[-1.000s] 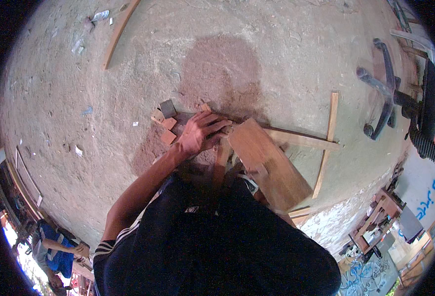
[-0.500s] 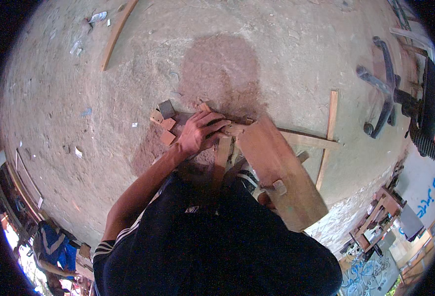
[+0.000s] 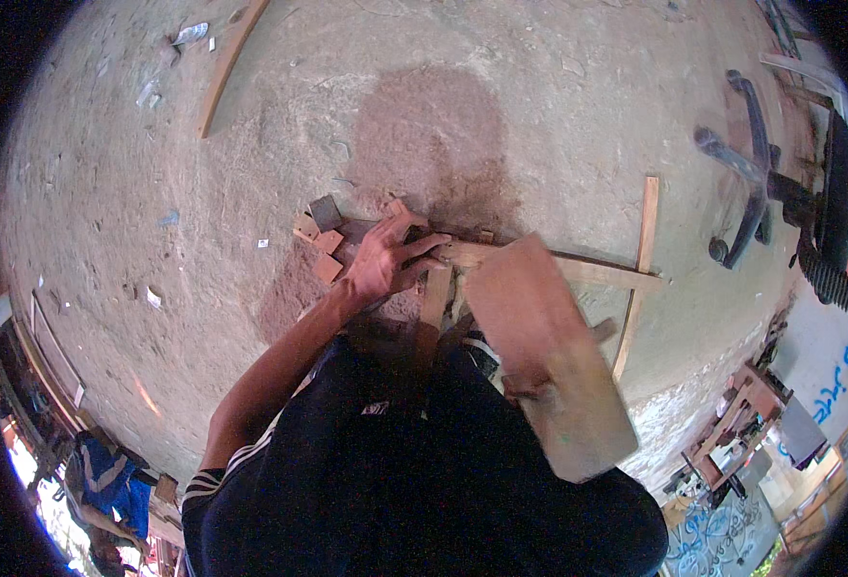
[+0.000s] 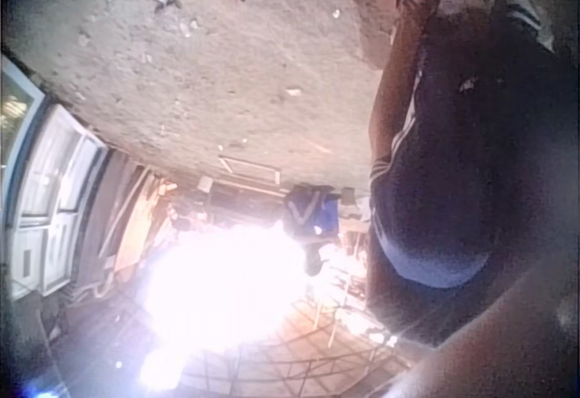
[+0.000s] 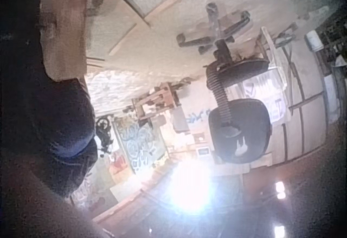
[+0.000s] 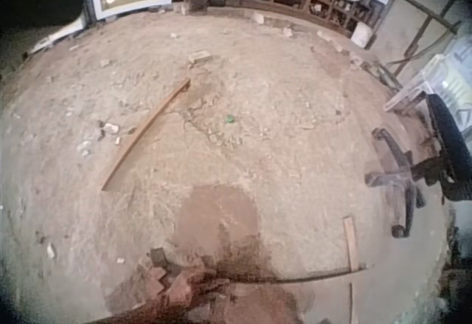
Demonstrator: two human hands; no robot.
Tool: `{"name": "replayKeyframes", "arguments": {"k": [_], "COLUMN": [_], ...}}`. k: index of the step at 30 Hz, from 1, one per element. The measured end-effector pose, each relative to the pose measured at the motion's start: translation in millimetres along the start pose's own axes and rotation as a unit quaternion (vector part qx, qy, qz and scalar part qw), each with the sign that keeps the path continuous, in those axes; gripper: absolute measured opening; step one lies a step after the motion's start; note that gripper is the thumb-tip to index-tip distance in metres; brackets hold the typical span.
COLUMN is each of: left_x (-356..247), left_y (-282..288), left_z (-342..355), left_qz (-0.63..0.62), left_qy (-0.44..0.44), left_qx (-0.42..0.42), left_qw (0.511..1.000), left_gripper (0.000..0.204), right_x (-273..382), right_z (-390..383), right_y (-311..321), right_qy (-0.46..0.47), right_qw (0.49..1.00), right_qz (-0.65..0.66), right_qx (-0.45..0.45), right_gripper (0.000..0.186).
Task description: The person assembles pieces of wood using a wooden mallet to join them together.
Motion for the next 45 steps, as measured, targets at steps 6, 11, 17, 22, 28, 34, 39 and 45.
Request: {"name": "replayKeyframes", "arguments": {"k": [6,11,17,22,28,34,39,45], "left_x": [7,6,7,9,7,9,12,10], "left_y": [-9,-9,-10,-9,-7,-10,-14,-14], "left_z": [-3,-5,-4,-5,-3,-2,-6,-6], "left_qz": [-0.011,-0.011,-0.007,-0.009,-0.010,-0.016,-0.020,-0.006], "left_qy": [0.032,0.013,0.017,0.025,0.018,0.013,0.023,0.010], "left_qx": [0.040,0.014,0.018,0.018,0.008,0.017,0.020,0.015], "left_qw": [0.999,1.000,1.000,0.999,1.000,1.000,0.999,1.000], "left_gripper": [0.045,0.045,0.047,0.048,0.046,0.047,0.047,0.047], "right_x": [-1,-2,-3,-4,-2,-1,-2,-5], "right_z": [-2,-2,4,8,6,5,5,5], "right_y": [7,4,-2,-1,-2,-1,-3,-2], "right_qy": [0.001,-0.001,0.006,0.014,0.004,0.000,-0.002,-0.001], "right_qw": [1.000,1.000,1.000,1.000,1.000,1.000,1.000,1.000], "right_qz": [-0.002,0.003,0.008,0.008,0.007,0.006,0.008,0.008], "right_qx": [-0.010,-0.011,-0.003,-0.007,-0.015,-0.018,-0.017,-0.017], "right_gripper": [0.029,0.029,0.030,0.030,0.031,0.031,0.032,0.032]}}
Point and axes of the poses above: each hand's wrist, its own z-axis towards the middle knuckle, its own y-axis out of the back of the hand, x = y × z, the point moved 8 cm from there along z, towards the middle knuckle, and after that the axes turned 12 degrees about x, right-handed, at the moved point
